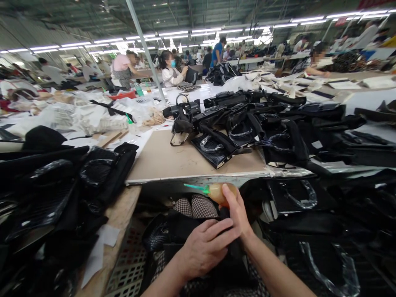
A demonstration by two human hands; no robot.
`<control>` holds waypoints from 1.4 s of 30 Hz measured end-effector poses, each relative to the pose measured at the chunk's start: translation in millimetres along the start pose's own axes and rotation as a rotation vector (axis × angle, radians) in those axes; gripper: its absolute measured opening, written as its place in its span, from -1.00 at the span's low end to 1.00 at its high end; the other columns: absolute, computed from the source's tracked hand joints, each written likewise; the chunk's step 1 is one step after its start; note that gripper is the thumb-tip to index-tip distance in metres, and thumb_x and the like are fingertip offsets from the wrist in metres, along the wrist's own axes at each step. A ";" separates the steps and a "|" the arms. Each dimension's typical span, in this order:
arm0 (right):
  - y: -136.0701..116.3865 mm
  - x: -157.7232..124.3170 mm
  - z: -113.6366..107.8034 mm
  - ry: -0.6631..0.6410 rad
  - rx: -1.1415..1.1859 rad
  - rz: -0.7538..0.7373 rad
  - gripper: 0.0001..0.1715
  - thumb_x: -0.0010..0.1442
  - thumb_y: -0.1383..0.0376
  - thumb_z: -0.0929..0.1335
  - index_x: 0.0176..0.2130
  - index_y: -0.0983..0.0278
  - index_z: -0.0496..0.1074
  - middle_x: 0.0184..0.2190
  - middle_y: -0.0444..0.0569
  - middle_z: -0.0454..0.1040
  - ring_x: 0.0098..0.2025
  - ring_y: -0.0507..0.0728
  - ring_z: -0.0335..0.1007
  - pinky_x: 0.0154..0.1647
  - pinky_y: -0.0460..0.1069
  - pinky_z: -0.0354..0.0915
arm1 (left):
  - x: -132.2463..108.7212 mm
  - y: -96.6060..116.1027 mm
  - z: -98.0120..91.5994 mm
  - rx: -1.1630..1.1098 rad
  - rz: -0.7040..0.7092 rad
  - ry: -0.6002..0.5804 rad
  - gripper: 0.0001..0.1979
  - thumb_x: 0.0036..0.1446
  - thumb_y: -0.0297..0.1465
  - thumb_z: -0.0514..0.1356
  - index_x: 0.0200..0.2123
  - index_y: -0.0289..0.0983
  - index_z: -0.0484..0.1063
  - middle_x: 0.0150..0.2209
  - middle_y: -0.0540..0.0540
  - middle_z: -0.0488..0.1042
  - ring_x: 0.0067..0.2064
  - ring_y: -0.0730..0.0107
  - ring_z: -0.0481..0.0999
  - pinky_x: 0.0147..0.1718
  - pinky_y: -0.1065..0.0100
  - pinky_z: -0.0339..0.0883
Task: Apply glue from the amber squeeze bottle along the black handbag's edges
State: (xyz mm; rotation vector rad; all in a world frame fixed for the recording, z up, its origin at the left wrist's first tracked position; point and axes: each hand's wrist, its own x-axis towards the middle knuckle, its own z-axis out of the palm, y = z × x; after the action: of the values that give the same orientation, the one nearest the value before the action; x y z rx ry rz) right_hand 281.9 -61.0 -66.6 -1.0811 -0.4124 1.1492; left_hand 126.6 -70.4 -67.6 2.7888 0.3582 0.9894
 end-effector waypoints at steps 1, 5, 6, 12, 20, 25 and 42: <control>2.1 -1.2 3.3 0.017 0.001 -0.008 -0.58 0.12 -0.02 0.50 -0.20 0.22 0.47 -0.37 -0.12 0.52 -0.47 0.06 0.37 -0.53 -0.09 0.33 | -2.1 -1.1 -0.3 -0.070 -0.036 -0.024 -0.66 0.27 -0.55 0.04 0.08 -0.24 0.37 -0.07 -0.14 0.60 0.01 0.32 0.56 0.05 0.34 0.44; -4.1 -0.4 4.7 0.062 0.064 -0.044 -0.55 0.17 -0.09 0.43 -0.22 0.23 0.49 -0.37 -0.10 0.51 -0.42 0.07 0.38 -0.46 -0.07 0.36 | -11.2 -6.6 -10.6 -0.414 -0.319 -0.083 -0.71 0.29 -0.53 0.02 -0.03 -0.23 0.45 0.00 -0.18 0.55 -0.07 0.34 0.58 -0.06 0.40 0.48; -9.7 0.2 -0.3 0.067 0.083 -0.047 -0.53 0.16 -0.12 0.43 -0.24 0.23 0.48 -0.40 -0.12 0.49 -0.46 0.05 0.35 -0.50 -0.08 0.33 | -12.6 -8.9 -15.6 -0.480 -0.385 -0.070 -0.73 0.29 -0.52 0.04 -0.05 -0.22 0.48 -0.01 -0.17 0.55 -0.05 0.33 0.57 -0.03 0.40 0.47; -57.2 -10.7 -68.4 0.080 0.026 0.089 -0.44 -0.08 -0.01 0.58 -0.16 0.24 0.55 -0.28 -0.03 0.54 -0.38 0.07 0.38 -0.53 -0.12 0.33 | -7.3 -41.1 -62.4 -0.679 -0.886 0.146 -0.82 0.20 -0.36 0.24 -0.16 -0.27 0.59 -0.07 -0.19 0.58 -0.01 0.16 0.55 0.04 0.26 0.42; -77.9 -39.7 -118.1 -0.017 -0.376 0.212 -0.24 -0.05 0.02 0.54 0.13 0.09 0.43 -0.07 0.06 0.57 -0.21 0.26 0.48 -0.42 -0.01 0.41 | -21.7 -87.0 -41.5 -0.749 -0.945 -0.079 -0.78 0.15 -0.37 0.24 -0.16 -0.29 0.61 -0.12 -0.13 0.59 -0.06 0.21 0.55 0.01 0.28 0.39; -65.3 -31.9 -140.5 -0.015 -0.734 0.162 -0.23 -0.08 -0.08 0.54 0.08 0.12 0.46 -0.10 0.00 0.57 -0.15 0.29 0.50 -0.31 -0.01 0.46 | -29.5 -84.1 -4.8 -0.802 -0.892 -0.093 -0.80 0.16 -0.40 0.23 -0.18 -0.28 0.61 -0.15 -0.13 0.58 -0.07 0.24 0.55 0.05 0.27 0.38; -50.8 -15.0 -122.5 -0.130 -0.977 0.033 -0.31 -0.07 -0.09 0.52 -0.02 0.15 0.44 -0.21 -0.05 0.55 -0.24 0.22 0.48 -0.26 0.02 0.46 | -32.2 -83.4 -1.5 -0.852 -0.818 -0.057 -0.80 0.22 -0.35 0.22 -0.21 -0.29 0.64 -0.17 -0.18 0.58 -0.12 0.23 0.56 -0.02 0.26 0.42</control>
State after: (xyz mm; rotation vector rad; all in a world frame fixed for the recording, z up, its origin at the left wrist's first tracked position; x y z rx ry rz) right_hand 394.0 -132.5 -76.8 -1.8511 -1.1298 1.0499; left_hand 87.2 0.7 -104.8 1.6524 0.7600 0.6252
